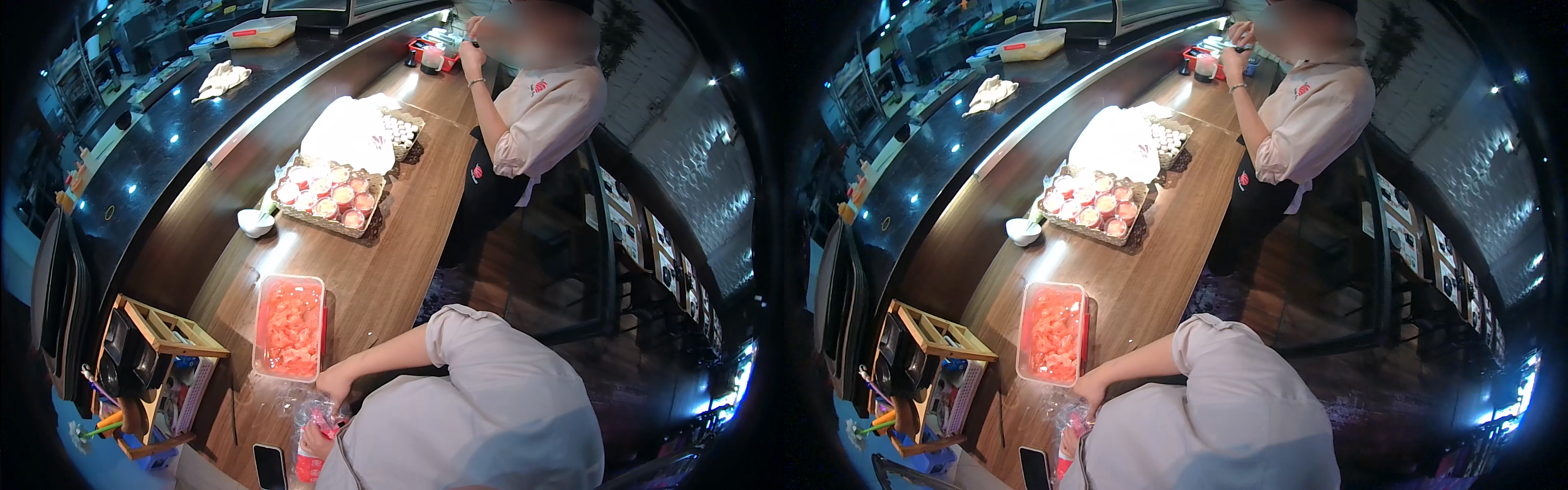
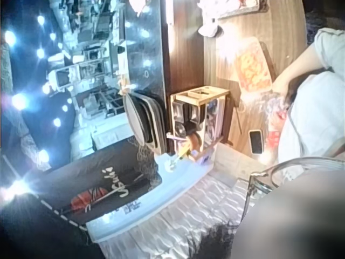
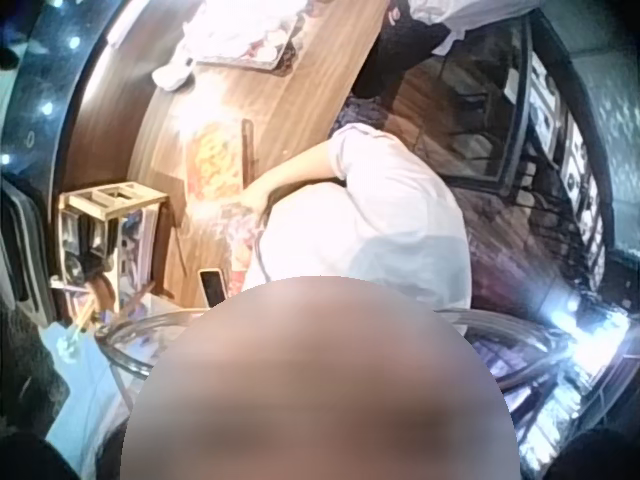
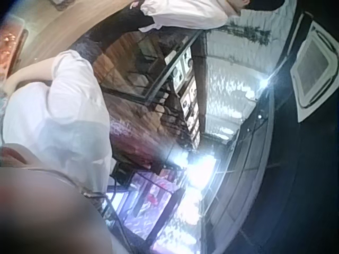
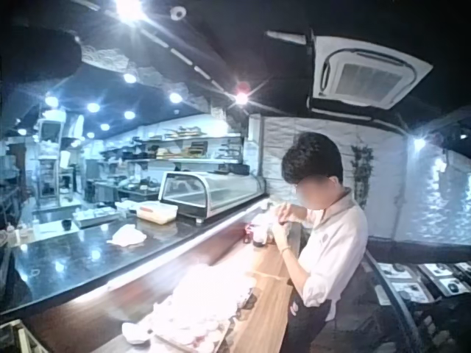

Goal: The person uses chopsticks to pick up pieces of pink fish from a plastic container and places them into individual compartments of a tray. They repeat this process for multiple compartments, then close the container and wipe the counter.

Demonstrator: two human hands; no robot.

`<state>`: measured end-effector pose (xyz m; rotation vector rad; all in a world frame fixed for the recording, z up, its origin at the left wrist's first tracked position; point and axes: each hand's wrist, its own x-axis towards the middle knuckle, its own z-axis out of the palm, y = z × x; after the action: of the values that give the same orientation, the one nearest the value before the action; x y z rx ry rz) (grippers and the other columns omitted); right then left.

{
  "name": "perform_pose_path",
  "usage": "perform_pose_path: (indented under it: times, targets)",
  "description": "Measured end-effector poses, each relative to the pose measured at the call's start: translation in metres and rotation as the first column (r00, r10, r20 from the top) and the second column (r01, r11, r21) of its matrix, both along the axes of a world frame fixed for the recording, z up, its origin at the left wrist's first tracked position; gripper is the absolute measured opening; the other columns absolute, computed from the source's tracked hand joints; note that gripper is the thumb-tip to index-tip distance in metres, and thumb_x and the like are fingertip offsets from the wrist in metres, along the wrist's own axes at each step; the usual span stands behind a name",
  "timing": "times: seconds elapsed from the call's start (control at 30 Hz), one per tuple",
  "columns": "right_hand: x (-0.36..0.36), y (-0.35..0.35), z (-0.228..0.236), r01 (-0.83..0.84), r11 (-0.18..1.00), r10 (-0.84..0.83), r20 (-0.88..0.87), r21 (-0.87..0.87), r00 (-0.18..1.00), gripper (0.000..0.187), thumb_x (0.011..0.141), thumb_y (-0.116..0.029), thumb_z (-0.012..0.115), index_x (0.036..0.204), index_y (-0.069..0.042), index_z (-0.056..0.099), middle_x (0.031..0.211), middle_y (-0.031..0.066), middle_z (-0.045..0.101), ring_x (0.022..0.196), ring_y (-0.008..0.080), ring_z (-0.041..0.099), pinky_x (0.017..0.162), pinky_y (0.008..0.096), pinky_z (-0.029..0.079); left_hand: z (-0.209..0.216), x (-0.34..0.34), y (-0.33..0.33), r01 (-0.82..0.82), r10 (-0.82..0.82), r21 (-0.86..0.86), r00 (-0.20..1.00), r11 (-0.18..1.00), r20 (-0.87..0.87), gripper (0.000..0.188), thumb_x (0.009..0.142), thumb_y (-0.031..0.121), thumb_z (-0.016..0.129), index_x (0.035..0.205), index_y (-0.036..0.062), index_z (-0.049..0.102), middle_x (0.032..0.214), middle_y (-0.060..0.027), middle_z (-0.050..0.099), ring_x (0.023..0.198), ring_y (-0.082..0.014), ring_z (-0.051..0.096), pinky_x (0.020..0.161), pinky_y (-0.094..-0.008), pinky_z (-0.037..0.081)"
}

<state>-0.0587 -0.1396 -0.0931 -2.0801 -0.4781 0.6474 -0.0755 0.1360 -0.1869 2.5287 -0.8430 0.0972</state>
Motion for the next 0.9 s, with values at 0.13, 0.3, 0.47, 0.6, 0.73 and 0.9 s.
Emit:
perform_pose_path:
  times: [0.13, 0.3, 0.47, 0.6, 0.73, 0.9]
  targets:
    - [0.001, -0.001, -0.011, -0.027, 0.996, 0.026, -0.017, -0.088, 1.000, 0.059, 0.067, -0.053, 0.080, 0.092, -0.001, 0.069, 0.089, 0.0221, 0.069, 0.084, 0.0372, 0.067, 0.076, 0.0441, 0.052, 0.006, 0.000, -0.005, -0.007, 0.007, -0.010, 1.000, 1.000, 0.009, 0.064, 0.061, 0.049, 0.077, 0.106, 0.0063, 0.062, 0.106, -0.0104, 0.064, 0.102, -0.0312, 0.058, 0.093, -0.0476, 0.036]
    - [-0.002, -0.008, 0.040, -0.021, 1.000, 0.021, -0.122, 0.006, 0.992, 0.047, 0.071, -0.042, 0.081, 0.089, -0.001, 0.067, 0.079, 0.0168, 0.070, 0.076, 0.0308, 0.068, 0.073, 0.0431, 0.055, 0.009, -0.012, -0.009, 0.000, 0.001, -0.013, 0.999, 1.000, 0.054, 0.060, 0.060, 0.046, 0.078, 0.104, 0.0076, 0.063, 0.105, -0.0098, 0.064, 0.101, -0.0304, 0.059, 0.092, -0.0476, 0.036]
    - [-0.007, -0.019, -0.003, -0.097, 0.985, 0.097, 0.007, 0.141, 0.995, 0.053, 0.075, -0.044, 0.077, 0.105, -0.002, 0.066, 0.101, 0.0194, 0.069, 0.096, 0.0325, 0.066, 0.085, 0.0439, 0.051, 0.057, -0.019, -0.045, -0.053, 0.050, 0.082, 0.998, 0.995, 0.039, 0.057, 0.053, 0.036, 0.081, 0.101, 0.0124, 0.063, 0.105, -0.0029, 0.064, 0.101, -0.0231, 0.058, 0.093, -0.0468, 0.033]
    - [0.000, -0.013, 0.017, -0.126, 0.991, 0.125, -0.012, -0.050, 0.992, 0.053, 0.073, -0.049, 0.076, 0.099, -0.003, 0.068, 0.088, 0.0210, 0.069, 0.082, 0.0361, 0.067, 0.074, 0.0460, 0.052, 0.113, -0.020, -0.057, -0.104, 0.102, -0.013, 0.991, 0.995, -0.086, 0.057, 0.051, 0.032, 0.081, 0.101, 0.0130, 0.063, 0.104, -0.0004, 0.063, 0.101, -0.0218, 0.057, 0.093, -0.0443, 0.031]
    - [-0.005, -0.014, -0.002, -0.100, 0.993, 0.097, -0.048, -0.070, 0.994, 0.053, 0.074, -0.051, 0.075, 0.097, -0.003, 0.068, 0.086, 0.0217, 0.069, 0.080, 0.0359, 0.067, 0.072, 0.0441, 0.052, 0.121, -0.024, -0.060, -0.124, 0.119, -0.033, 0.984, 0.992, -0.131, 0.058, 0.051, 0.031, 0.081, 0.103, 0.0132, 0.064, 0.103, 0.0002, 0.063, 0.100, -0.0213, 0.057, 0.094, -0.0434, 0.030]
    - [-0.006, -0.025, -0.014, -0.114, 0.993, 0.114, -0.057, -0.008, 0.992, 0.052, 0.072, -0.048, 0.078, 0.092, -0.001, 0.068, 0.081, 0.0198, 0.068, 0.076, 0.0326, 0.068, 0.070, 0.0421, 0.052, 0.117, -0.028, -0.062, -0.120, 0.121, 0.018, 0.987, 0.993, -0.110, 0.057, 0.051, 0.031, 0.081, 0.104, 0.0144, 0.064, 0.104, 0.0007, 0.062, 0.101, -0.0202, 0.056, 0.095, -0.0434, 0.029]
